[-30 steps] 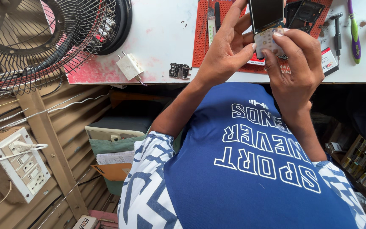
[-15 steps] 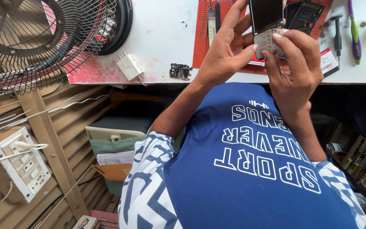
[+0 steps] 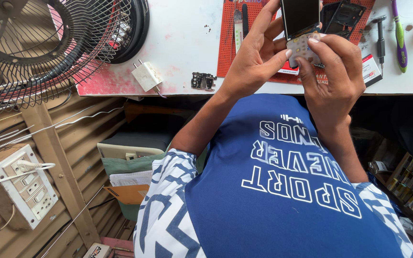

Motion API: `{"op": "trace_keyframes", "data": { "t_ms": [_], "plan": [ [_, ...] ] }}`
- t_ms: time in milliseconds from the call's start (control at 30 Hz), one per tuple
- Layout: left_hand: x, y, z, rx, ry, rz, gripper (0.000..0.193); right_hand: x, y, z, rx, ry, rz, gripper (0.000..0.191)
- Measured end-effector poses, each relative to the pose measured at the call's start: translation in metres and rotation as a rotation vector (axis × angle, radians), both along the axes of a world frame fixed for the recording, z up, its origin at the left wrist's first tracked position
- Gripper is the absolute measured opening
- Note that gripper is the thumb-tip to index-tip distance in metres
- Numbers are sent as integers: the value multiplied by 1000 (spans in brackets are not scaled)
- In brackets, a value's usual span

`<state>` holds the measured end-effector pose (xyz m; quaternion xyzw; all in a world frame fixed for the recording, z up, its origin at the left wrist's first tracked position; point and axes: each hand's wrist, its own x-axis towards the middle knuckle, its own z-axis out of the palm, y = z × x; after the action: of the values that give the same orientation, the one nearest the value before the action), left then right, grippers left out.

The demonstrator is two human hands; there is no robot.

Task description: The person uses a soldering iron and tweezers to work on a mobile phone circuit board, then wipes the board with a cloth. They handle a keypad and a phone casing, aligning and inserting the keypad into the casing.

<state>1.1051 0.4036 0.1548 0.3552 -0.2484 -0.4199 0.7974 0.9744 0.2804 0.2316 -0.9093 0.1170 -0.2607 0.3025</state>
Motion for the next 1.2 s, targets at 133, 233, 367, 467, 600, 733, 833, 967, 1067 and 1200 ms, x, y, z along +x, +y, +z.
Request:
{"op": "trace_keyframes", "data": {
  "t_ms": [133, 233, 367, 467, 600, 733, 833, 967, 1067, 1200],
  "plan": [
    [0, 1, 1, 3, -3, -3, 81, -1, 0, 0, -4, 4, 2, 31],
    [1, 1, 1, 6, -25, -8, 80, 0, 0, 0, 3, 2, -3, 31],
    [1, 1, 0, 9, -34, -4, 80, 1, 0, 0, 7, -10, 15, 34],
    [1, 1, 0, 5, -20, -2, 80, 1, 0, 1, -6, 5, 10, 32],
    [-3, 0, 1, 16, 10, 16, 81, 2, 2, 3, -16, 8, 13, 32],
    [-6, 1, 3, 68, -15, 45, 81, 2, 3, 4, -26, 11, 19, 33],
    [-4, 0, 3, 78, -32, 56, 81, 4, 2, 5, -35, 19, 22, 33],
    [-1, -3, 2, 66, -18, 52, 82, 6, 0, 4, -43, 20, 10, 33],
    [-1, -3, 2, 60, -22, 53, 82, 6, -1, 4, -70, 15, 9, 33],
    [1, -3, 0, 75, -49, 58, 81, 7, -2, 5, -83, 22, 12, 32]
  ]
}}
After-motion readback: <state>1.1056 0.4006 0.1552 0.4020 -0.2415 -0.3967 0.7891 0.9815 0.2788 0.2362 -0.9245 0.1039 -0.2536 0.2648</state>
